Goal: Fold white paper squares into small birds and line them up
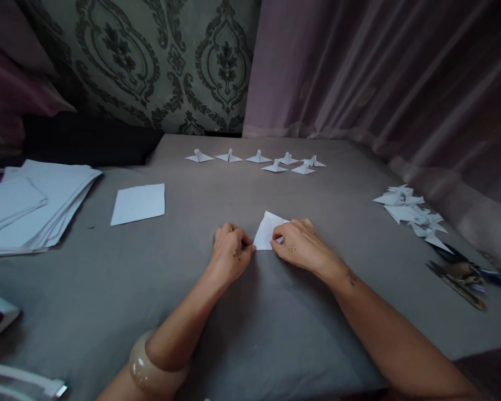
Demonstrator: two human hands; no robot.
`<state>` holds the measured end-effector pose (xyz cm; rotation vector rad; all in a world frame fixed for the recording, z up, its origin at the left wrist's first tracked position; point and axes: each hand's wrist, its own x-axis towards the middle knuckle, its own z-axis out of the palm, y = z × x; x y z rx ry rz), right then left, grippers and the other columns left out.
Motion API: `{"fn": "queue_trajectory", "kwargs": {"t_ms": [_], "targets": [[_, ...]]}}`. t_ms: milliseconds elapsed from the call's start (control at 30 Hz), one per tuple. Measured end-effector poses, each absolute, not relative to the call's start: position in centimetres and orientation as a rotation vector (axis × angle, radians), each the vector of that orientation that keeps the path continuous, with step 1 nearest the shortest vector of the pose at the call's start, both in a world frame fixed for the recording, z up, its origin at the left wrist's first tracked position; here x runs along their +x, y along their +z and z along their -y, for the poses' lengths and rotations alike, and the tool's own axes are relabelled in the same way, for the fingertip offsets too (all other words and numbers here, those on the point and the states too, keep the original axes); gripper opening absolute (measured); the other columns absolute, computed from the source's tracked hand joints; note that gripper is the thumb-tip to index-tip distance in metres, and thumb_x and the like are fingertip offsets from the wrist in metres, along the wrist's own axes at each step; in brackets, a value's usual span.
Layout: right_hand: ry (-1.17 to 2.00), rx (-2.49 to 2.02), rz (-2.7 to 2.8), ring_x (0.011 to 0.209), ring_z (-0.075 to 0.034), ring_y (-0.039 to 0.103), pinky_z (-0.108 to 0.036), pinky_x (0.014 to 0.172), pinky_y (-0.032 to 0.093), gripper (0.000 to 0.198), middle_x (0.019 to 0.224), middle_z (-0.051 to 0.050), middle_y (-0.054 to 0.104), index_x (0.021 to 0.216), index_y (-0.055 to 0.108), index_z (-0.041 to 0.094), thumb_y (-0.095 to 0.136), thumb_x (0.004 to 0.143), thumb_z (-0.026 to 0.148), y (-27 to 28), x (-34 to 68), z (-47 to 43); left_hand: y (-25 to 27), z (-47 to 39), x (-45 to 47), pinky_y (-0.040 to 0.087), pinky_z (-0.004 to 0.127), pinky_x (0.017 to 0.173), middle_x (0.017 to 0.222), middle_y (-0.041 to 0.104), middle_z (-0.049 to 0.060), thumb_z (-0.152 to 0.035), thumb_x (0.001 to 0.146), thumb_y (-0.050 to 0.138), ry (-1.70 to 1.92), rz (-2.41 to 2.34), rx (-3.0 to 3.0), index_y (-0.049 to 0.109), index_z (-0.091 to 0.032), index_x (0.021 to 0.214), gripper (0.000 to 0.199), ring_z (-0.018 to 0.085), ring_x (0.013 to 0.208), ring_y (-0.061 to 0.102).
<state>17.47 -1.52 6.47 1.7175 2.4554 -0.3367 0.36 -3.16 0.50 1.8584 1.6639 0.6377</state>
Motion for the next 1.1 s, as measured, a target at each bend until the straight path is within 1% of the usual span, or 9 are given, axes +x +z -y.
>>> {"fn": "queue_trajectory", "kwargs": {"t_ms": [200, 333, 400, 467, 533, 633, 933, 1000, 1100], "targets": [[-0.381, 1.741, -2.410, 0.088, -0.022, 0.062, -0.033, 0.080, 0.031, 0.025, 0.085, -0.007, 0.072, 0.085, 0.072, 0.022, 0.048, 0.083, 0.026, 6.3, 17.5, 1.3, 1.0, 3.0, 0.2, 0.044, 0.036, 0.082, 0.088, 0.055, 0.007, -0.019, 0.074, 0.065, 0.623, -1.643, 1.856, 0.069, -0.016, 0.074, 0.006, 0.023, 0.091, 0.052], [-0.377, 1.750, -2.407, 0.087, -0.022, 0.062, -0.033, 0.079, 0.032, 0.025, 0.084, -0.007, 0.072, 0.085, 0.072, 0.024, 0.048, 0.082, 0.027, 6.2, 17.6, 1.2, 1.6, 2.7, -0.1, 0.043, 0.035, 0.085, 0.087, 0.057, 0.008, -0.009, 0.072, 0.058, 0.548, -1.601, 1.877, 0.072, -0.016, 0.074, 0.016, 0.022, 0.091, 0.053], [-0.370, 1.758, -2.417, 0.087, -0.022, 0.062, -0.033, 0.078, 0.032, 0.024, 0.084, -0.007, 0.072, 0.085, 0.072, 0.024, 0.048, 0.082, 0.028, 6.1, 17.7, 1.2, 1.9, 2.6, -0.3, 0.043, 0.034, 0.084, 0.089, 0.057, 0.008, -0.007, 0.069, 0.057, 0.514, -1.596, 1.861, 0.073, -0.016, 0.075, 0.019, 0.021, 0.091, 0.053], [-0.368, 1.765, -2.423, 0.087, -0.022, 0.062, -0.034, 0.079, 0.032, 0.024, 0.084, -0.007, 0.072, 0.086, 0.072, 0.024, 0.049, 0.082, 0.028, 6.0, 17.6, 1.3, 2.2, 2.6, -0.3, 0.044, 0.034, 0.083, 0.090, 0.058, 0.008, -0.011, 0.069, 0.059, 0.493, -1.594, 1.832, 0.073, -0.016, 0.077, 0.017, 0.021, 0.090, 0.054], [-0.371, 1.770, -2.425, 0.087, -0.022, 0.062, -0.034, 0.080, 0.032, 0.024, 0.084, -0.007, 0.072, 0.086, 0.073, 0.024, 0.049, 0.082, 0.027, 6.1, 17.6, 1.3, 2.3, 2.5, -0.3, 0.044, 0.034, 0.081, 0.089, 0.058, 0.007, -0.020, 0.071, 0.064, 0.494, -1.590, 1.810, 0.073, -0.016, 0.076, 0.011, 0.022, 0.090, 0.054], [-0.381, 1.776, -2.418, 0.087, -0.022, 0.062, -0.034, 0.081, 0.033, 0.024, 0.084, -0.007, 0.072, 0.086, 0.073, 0.023, 0.049, 0.082, 0.026, 6.2, 17.4, 1.3, 2.2, 2.6, -0.2, 0.044, 0.035, 0.079, 0.087, 0.057, 0.007, -0.032, 0.072, 0.068, 0.529, -1.598, 1.806, 0.073, -0.017, 0.074, 0.016, 0.021, 0.087, 0.054], [-0.435, 1.807, -2.401, 0.088, -0.022, 0.062, -0.032, 0.080, 0.034, 0.024, 0.084, -0.007, 0.072, 0.088, 0.073, 0.024, 0.050, 0.081, 0.029, 6.3, 17.6, 1.3, 1.3, 2.9, 0.5, 0.043, 0.036, 0.082, 0.084, 0.053, 0.007, -0.021, 0.072, 0.064, 0.584, -1.675, 1.868, 0.070, -0.016, 0.067, 0.009, 0.022, 0.086, 0.051], [-0.450, 1.814, -2.392, 0.088, -0.022, 0.062, -0.032, 0.081, 0.034, 0.024, 0.083, -0.007, 0.072, 0.087, 0.073, 0.024, 0.051, 0.081, 0.029, 6.3, 17.6, 1.3, 1.1, 3.0, 0.5, 0.043, 0.036, 0.082, 0.086, 0.053, 0.008, -0.021, 0.071, 0.064, 0.570, -1.704, 1.863, 0.068, -0.016, 0.070, 0.007, 0.023, 0.086, 0.051], [-0.444, 1.820, -2.389, 0.089, -0.022, 0.062, -0.033, 0.082, 0.034, 0.022, 0.083, -0.006, 0.072, 0.087, 0.073, 0.024, 0.052, 0.081, 0.030, 6.3, 17.6, 1.3, 0.8, 3.2, 0.6, 0.043, 0.035, 0.081, 0.092, 0.053, 0.008, -0.017, 0.074, 0.061, 0.593, -1.664, 1.951, 0.065, -0.015, 0.085, 0.012, 0.022, 0.088, 0.050]]}}
